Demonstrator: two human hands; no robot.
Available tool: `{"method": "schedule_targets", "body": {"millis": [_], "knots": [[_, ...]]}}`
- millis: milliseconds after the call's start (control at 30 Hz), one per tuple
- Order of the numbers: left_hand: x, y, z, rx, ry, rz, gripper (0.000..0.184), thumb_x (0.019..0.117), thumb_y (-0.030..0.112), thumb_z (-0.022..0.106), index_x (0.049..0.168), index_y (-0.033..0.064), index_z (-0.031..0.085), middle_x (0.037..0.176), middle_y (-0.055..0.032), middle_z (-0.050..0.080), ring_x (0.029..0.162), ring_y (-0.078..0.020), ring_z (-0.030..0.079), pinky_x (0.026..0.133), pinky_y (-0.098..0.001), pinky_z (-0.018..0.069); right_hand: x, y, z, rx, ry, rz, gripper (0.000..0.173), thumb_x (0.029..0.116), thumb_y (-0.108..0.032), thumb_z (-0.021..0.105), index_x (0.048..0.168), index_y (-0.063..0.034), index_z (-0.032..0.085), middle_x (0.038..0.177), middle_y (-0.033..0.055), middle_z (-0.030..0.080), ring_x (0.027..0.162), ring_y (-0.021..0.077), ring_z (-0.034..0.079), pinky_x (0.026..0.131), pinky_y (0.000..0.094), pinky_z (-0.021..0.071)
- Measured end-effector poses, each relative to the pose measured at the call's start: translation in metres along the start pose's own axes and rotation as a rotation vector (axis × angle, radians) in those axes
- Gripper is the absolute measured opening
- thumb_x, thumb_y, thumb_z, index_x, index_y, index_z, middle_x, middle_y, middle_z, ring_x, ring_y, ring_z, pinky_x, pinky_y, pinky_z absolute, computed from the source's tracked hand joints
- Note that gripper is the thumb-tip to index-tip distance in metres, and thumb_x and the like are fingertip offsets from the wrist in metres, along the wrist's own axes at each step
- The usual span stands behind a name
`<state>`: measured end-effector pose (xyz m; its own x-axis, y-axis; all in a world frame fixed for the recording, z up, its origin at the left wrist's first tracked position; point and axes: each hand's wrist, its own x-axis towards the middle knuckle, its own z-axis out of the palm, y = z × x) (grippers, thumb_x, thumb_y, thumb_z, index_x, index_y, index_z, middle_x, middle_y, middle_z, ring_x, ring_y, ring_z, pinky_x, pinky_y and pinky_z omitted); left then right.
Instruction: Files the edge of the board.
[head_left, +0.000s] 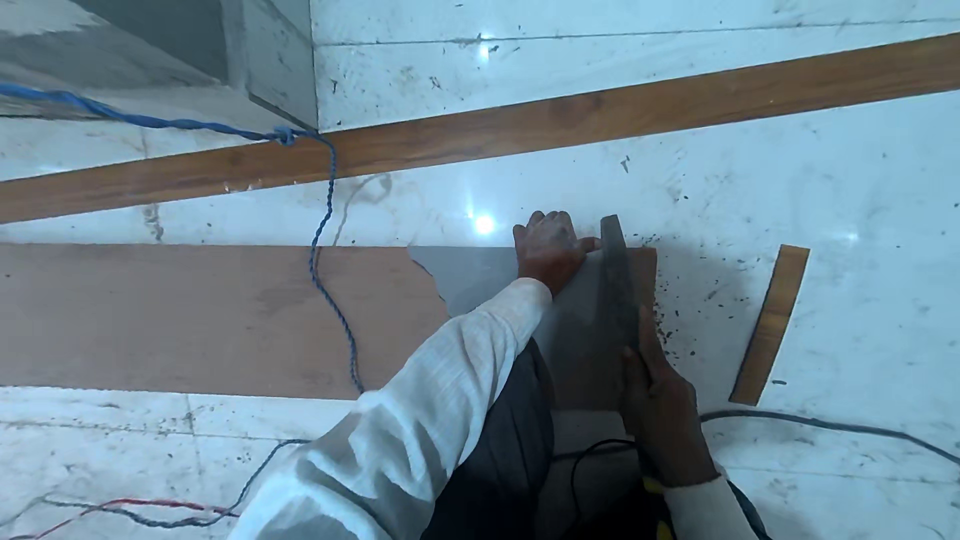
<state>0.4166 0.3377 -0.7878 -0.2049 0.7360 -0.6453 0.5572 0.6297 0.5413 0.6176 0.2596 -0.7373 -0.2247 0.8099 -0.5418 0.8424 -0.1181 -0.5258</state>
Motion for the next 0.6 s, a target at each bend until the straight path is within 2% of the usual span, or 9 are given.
{"method": "schedule_targets", "body": {"millis": [33,100,167,200,267,367,467,600], "knots": [[0.0,-0.001,0.001,0.002,-0.002,0.004,0.043,0.0996,0.043,0.066,0.1,0.0001,0.068,0.122,-0.0171,0.066,0.125,-0.0336,0.055,0.101,-0.0559,0.0377,0.005,-0.002,0.002,-0.027,0.019,-0.014,0.055,0.1063,-0.013,0.049,0.159,-0.0064,0.035,0.077,0.0201,0.066,0.055,0.0313,0.06,0.053,0.0501,0.0518],[-0.002,-0.003,0.007,0.021,0.007,0.022,0.044,0.0994,0.043,0.067,0.101,-0.0004,0.068,0.12,-0.0175,0.067,0.124,-0.034,0.056,0.1,-0.0561,0.0382,0.025,-0.008,0.006,-0.061,0.032,-0.028,0.056,0.1072,-0.011,0.049,0.16,-0.006,0.032,0.1,0.0285,0.07,0.073,0.0429,0.067,0.067,0.0604,0.0532],[-0.001,-0.004,0.006,0.03,0.043,0.032,0.044,0.0983,0.043,0.068,0.1,-0.0008,0.069,0.118,-0.018,0.068,0.123,-0.035,0.057,0.1,-0.057,0.0398,0.044,-0.012,0.009,-0.054,0.065,-0.083,0.058,0.1072,-0.011,0.049,0.162,-0.0087,0.028,0.126,0.029,0.065,0.086,0.0443,0.069,0.074,0.0607,0.054],[0.0,-0.002,0.005,0.028,0.047,0.029,0.044,0.0982,0.043,0.068,0.1,-0.0009,0.07,0.118,-0.0181,0.068,0.123,-0.0353,0.057,0.1,-0.0572,0.0398,0.047,-0.011,0.007,-0.038,0.067,-0.091,0.058,0.1072,-0.011,0.05,0.161,-0.0089,0.029,0.128,0.0293,0.064,0.087,0.0444,0.07,0.076,0.0602,0.054],[-0.001,-0.002,0.006,0.013,0.047,0.018,0.044,0.0976,0.043,0.069,0.099,-0.0009,0.069,0.116,-0.0184,0.068,0.122,-0.0359,0.057,0.1,-0.0572,0.0395,0.04,-0.007,-0.001,0.036,0.048,-0.051,0.055,0.1079,-0.014,0.05,0.16,-0.0101,0.033,0.107,0.0274,0.069,0.072,0.0378,0.066,0.067,0.0562,0.0534],[0.001,-0.003,0.005,-0.007,0.047,0.001,0.044,0.0966,0.044,0.07,0.098,-0.0002,0.07,0.116,-0.018,0.068,0.12,-0.0358,0.057,0.1,-0.0566,0.039,0.02,0.007,-0.012,0.22,0.03,0.01,0.057,0.1089,-0.019,0.047,0.163,-0.0191,0.029,0.077,0.0151,0.063,0.048,0.0212,0.051,0.045,0.041,0.0478],[0.0,-0.004,0.006,0.0,0.027,-0.011,0.045,0.097,0.046,0.069,0.098,0.0004,0.069,0.115,-0.0174,0.068,0.119,-0.0352,0.057,0.099,-0.0561,0.0393,0.004,0.017,-0.015,0.404,-0.016,0.136,0.058,0.1097,-0.02,0.044,0.164,-0.0242,0.024,0.066,0.006,0.054,0.039,0.0135,0.045,0.036,0.0319,0.0441],[-0.001,0.0,0.004,-0.037,0.034,-0.032,0.048,0.0966,0.048,0.069,0.097,0.0,0.068,0.113,-0.0181,0.067,0.118,-0.0347,0.056,0.1,-0.0563,0.0372,0.002,0.019,-0.01,0.51,-0.085,0.191,0.059,0.1092,-0.018,0.045,0.164,-0.0222,0.024,0.064,0.0033,0.05,0.038,0.0109,0.043,0.035,0.0279,0.042]]}}
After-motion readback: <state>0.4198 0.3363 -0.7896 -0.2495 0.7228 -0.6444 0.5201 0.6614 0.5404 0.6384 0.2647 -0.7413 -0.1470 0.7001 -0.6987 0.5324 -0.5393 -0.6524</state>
